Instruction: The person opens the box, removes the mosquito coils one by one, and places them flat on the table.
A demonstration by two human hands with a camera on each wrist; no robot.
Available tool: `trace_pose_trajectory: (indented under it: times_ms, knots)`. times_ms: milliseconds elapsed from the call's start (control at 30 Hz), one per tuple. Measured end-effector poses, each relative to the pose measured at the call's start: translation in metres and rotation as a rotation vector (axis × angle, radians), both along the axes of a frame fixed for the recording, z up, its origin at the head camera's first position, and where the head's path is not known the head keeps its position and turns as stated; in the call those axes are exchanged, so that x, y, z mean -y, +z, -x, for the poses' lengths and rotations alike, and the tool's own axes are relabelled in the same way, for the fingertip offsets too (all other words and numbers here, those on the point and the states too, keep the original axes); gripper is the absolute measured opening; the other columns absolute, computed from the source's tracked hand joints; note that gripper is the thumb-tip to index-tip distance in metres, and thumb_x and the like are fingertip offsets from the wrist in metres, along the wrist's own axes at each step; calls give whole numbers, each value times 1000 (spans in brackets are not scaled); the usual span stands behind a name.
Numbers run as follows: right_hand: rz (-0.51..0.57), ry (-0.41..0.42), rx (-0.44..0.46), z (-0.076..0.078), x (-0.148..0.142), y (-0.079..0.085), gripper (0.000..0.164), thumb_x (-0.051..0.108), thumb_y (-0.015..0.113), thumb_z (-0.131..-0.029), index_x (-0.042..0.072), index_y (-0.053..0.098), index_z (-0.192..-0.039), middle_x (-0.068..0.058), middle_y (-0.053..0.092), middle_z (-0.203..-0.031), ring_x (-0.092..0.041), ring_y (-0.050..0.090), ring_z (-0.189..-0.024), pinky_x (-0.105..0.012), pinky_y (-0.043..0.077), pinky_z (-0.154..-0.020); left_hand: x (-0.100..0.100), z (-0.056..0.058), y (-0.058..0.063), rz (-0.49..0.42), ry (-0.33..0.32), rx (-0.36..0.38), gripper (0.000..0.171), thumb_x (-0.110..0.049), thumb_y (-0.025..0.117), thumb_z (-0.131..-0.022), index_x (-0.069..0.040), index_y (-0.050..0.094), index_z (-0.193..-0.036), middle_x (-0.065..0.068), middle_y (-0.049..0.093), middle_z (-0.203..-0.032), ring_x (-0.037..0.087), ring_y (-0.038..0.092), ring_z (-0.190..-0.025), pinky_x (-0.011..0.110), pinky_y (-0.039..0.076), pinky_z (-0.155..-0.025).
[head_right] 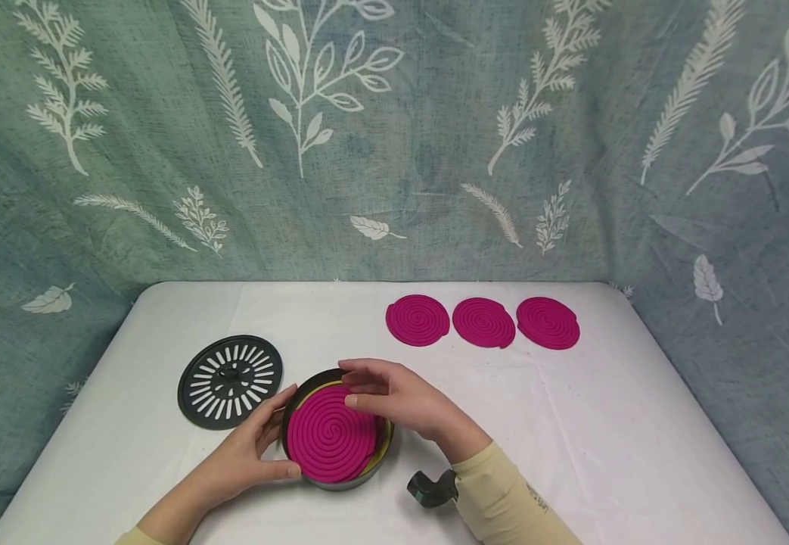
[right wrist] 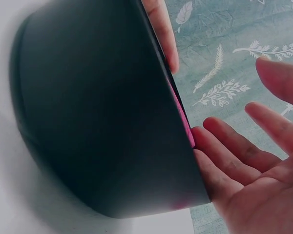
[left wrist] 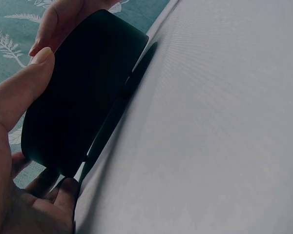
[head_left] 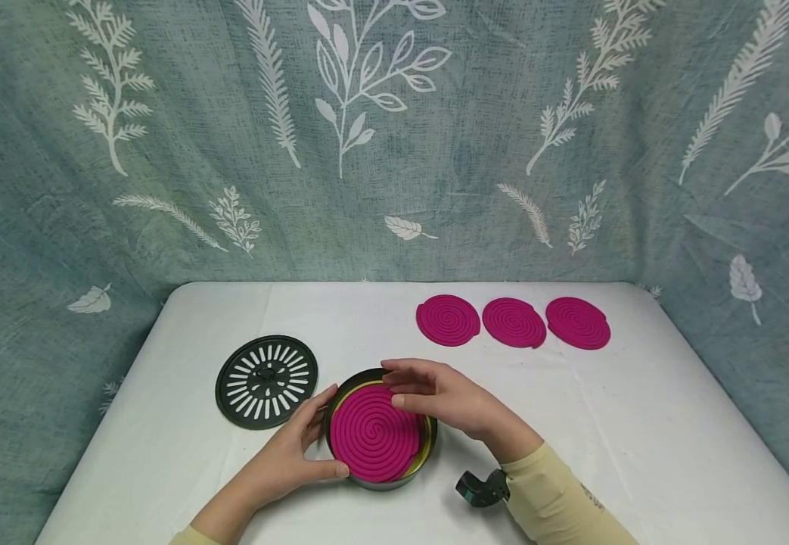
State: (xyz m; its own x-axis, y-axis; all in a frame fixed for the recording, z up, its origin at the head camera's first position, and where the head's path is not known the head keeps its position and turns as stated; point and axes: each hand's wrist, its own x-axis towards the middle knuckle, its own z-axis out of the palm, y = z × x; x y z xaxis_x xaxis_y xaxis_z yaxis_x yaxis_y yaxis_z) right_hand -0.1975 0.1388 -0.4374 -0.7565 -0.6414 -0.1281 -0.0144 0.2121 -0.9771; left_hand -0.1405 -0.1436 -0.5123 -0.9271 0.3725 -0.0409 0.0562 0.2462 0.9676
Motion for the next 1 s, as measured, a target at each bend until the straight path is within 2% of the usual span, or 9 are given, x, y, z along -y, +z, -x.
trace_pose_trajectory:
  times_ms: [233, 600, 900, 1000]
  knots:
    - [24, -13, 6, -1, -1, 2, 55, 19, 67, -95, 13, 47, -147, -17, 52, -141, -32, 50, -130, -36, 51, -103, 0, 0, 0, 4, -2, 7, 112, -33, 94, -64, -30, 29, -155, -7, 27, -156, 16, 34, -141, 24, 31, -115]
    - [53, -25, 15, 1, -3, 1, 53, 19, 67, -96, 14, 49, -146, -20, 53, -139, -33, 50, -129, -35, 53, -98, 0, 0, 2, 4, 8, 13, 114, -35, 95, -63, -26, 30, -156, -6, 28, -156, 16, 35, -141, 25, 31, -115]
    - [68, -28, 41, 2, -4, 1, 52, 19, 67, -96, 12, 49, -145, -18, 52, -141, -33, 49, -131, -36, 53, -99, 0, 0, 3, 13, 11, 19, 115, -36, 95, -61, -28, 30, -155, -8, 28, -156, 14, 35, -141, 22, 32, -114]
    - [62, -34, 45, 2, -5, 0, 52, 19, 67, -96, 12, 50, -145, -18, 52, -141, -31, 53, -126, -36, 54, -98, 0, 0, 3, 12, 10, 21, 114, -36, 95, -61, -30, 30, -155, -8, 28, -156, 15, 35, -141, 22, 32, -114]
